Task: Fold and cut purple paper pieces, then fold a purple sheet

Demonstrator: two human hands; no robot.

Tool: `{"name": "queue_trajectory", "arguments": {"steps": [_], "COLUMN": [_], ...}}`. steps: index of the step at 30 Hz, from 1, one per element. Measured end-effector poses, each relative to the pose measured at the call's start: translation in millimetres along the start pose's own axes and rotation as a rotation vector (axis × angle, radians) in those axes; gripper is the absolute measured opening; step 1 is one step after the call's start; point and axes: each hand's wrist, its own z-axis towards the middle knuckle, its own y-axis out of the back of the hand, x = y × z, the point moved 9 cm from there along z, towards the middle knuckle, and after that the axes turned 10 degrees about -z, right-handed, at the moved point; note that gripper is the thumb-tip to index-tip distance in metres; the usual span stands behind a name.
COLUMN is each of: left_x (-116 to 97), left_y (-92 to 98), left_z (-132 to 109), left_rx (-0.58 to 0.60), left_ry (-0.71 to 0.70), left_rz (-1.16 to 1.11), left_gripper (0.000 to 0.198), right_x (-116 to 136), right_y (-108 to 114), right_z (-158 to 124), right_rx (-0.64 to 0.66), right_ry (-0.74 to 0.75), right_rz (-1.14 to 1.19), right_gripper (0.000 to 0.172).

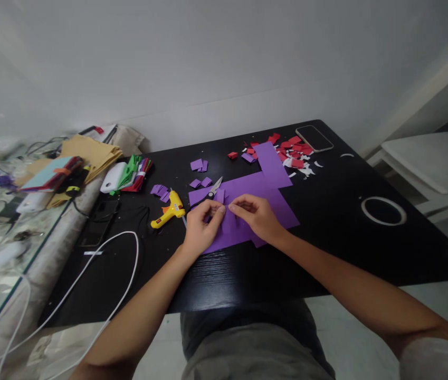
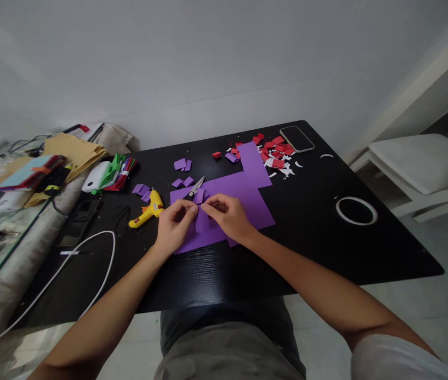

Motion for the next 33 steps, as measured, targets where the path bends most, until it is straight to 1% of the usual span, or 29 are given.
{"name": "queue_trajectory", "arguments": {"steps": [17, 25, 29, 33], "left_x": [2.0, -0.4, 3.8, 5.1], "left_y": [1.0, 0.8, 0.1, 0.5], "left_z": [-0.4, -0.4, -0.7, -0.5], "left_rx": [-0.011, -0.016, -0.010, -0.010], "left_ry": [-0.004, -0.013, 0.018, 0.033], "left_rz": [-0.017, -0.006, -0.032, -0.050], "left_gripper": [0.018, 0.018, 0.020, 0.021], "right_x": [-2.6, 0.5, 2.1, 0.5], "right_y": [-4.2, -3.5, -1.7, -0.2], "right_z": [-0.5, -1.0, -0.6, -0.2], "right_rx": [0.039, 0.031, 0.006, -0.006], "right_ry": [0.002, 0.014, 0.037, 0.026], "right_rz": [0.002, -0.003, 0.005, 0.020], "right_gripper": [0.024, 0.024, 0.023, 0.021]}}
